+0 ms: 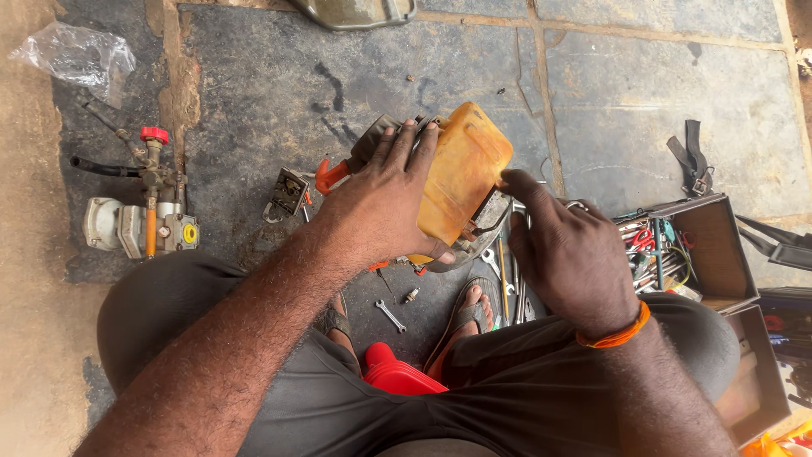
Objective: The person uses a screwdriver to loosen and remove screws from the yellow fuel tank of a small engine. They then detach the tank and handle a carburetor assembly, placing it onto the engine block.
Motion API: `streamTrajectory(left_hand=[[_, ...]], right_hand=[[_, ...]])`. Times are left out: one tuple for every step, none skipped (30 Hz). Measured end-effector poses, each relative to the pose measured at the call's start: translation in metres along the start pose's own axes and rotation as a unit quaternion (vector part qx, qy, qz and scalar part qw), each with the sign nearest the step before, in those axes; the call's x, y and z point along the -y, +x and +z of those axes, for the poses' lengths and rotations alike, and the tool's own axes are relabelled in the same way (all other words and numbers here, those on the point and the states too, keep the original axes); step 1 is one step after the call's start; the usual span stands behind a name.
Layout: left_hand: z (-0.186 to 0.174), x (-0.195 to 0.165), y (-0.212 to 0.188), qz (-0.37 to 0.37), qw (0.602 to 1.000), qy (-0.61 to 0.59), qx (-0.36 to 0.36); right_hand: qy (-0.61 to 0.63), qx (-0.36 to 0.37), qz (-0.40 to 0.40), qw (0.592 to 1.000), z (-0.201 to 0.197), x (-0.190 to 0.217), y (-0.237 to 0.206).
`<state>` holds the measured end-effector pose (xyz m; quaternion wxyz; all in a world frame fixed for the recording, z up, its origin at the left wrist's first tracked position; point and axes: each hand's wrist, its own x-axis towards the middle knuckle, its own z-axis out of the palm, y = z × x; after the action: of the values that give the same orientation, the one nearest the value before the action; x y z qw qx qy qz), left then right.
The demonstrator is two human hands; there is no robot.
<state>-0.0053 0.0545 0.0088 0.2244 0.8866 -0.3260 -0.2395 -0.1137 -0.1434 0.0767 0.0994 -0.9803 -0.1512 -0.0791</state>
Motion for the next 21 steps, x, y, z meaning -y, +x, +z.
streamTrajectory(left_hand=[[0.0, -0.001, 0.0, -0.006, 1.0, -0.004, 0.007], [0.0, -0.002, 0.001, -0.012, 1.0, -0.007, 0.014], [0.0, -0.003, 0.0, -0.021, 1.0, -0.01, 0.02], [0.0, -0.002, 0.0, -0.011, 1.0, -0.01, 0.006], [0.0, -0.002, -0.001, -0.002, 1.0, -0.008, -0.008], [0.0, -0.002, -0.002, 0.009, 1.0, -0.004, -0.022], [0.0, -0.001, -0.002, 0.006, 1.0, -0.006, -0.02], [0.0, -0.001, -0.002, 0.003, 1.0, -0.009, -0.017], [0.001, -0.001, -0.001, 0.002, 1.0, -0.012, -0.014], [0.001, -0.001, -0.001, 0.007, 1.0, -0.009, -0.021], [0.001, -0.001, -0.002, 0.011, 1.0, -0.006, -0.029], [0.001, -0.001, -0.002, 0.014, 0.999, -0.003, -0.035], [0.001, -0.001, -0.002, 0.005, 1.0, -0.004, -0.021], [0.0, -0.001, -0.002, -0.003, 1.0, -0.005, -0.005], [0.0, -0.001, -0.002, -0.011, 1.0, -0.004, 0.008], [-0.002, -0.001, -0.002, -0.005, 1.0, -0.002, 0.003], [-0.002, 0.0, -0.002, 0.001, 1.0, 0.001, -0.001], [-0.003, 0.0, -0.003, 0.008, 1.0, 0.003, -0.005], [-0.003, -0.001, -0.004, 0.009, 1.0, -0.001, -0.008], [-0.004, -0.001, -0.004, 0.009, 1.0, -0.006, -0.012], [-0.004, -0.002, -0.003, 0.008, 1.0, -0.011, -0.017]], right_hand=[[0.012, 0.05, 0.066, 0.996, -0.003, -0.003, -0.002], [0.023, 0.1, 0.13, 0.986, -0.007, -0.006, -0.005], [0.036, 0.149, 0.192, 0.969, -0.009, -0.008, -0.008], [0.067, 0.155, 0.188, 0.968, -0.01, -0.009, -0.011], [0.1, 0.159, 0.184, 0.965, -0.011, -0.009, -0.015], [0.132, 0.163, 0.181, 0.961, -0.011, -0.008, -0.019], [0.166, 0.172, 0.157, 0.958, -0.011, -0.005, -0.023], [0.2, 0.182, 0.133, 0.954, -0.011, -0.003, -0.025], [0.233, 0.191, 0.11, 0.947, -0.011, -0.001, -0.027], [0.239, 0.185, 0.101, 0.948, -0.01, 0.002, -0.028], [0.246, 0.18, 0.091, 0.948, -0.008, 0.006, -0.029], [0.254, 0.174, 0.081, 0.948, -0.006, 0.01, -0.027], [0.252, 0.15, 0.054, 0.954, -0.004, 0.012, -0.026], [0.25, 0.125, 0.029, 0.96, -0.003, 0.011, -0.022], [0.246, 0.099, 0.001, 0.964, -0.002, 0.011, -0.019], [0.216, 0.09, 0.012, 0.972, 0.0, 0.008, -0.014], [0.185, 0.082, 0.023, 0.979, 0.002, 0.005, -0.009], [0.155, 0.074, 0.034, 0.985, 0.002, 0.003, -0.007], [0.141, 0.056, 0.026, 0.988, 0.002, 0.001, -0.007], [0.127, 0.039, 0.016, 0.991, 0.001, -0.002, -0.007], [0.112, 0.022, 0.005, 0.993, 0.001, -0.004, -0.008]])
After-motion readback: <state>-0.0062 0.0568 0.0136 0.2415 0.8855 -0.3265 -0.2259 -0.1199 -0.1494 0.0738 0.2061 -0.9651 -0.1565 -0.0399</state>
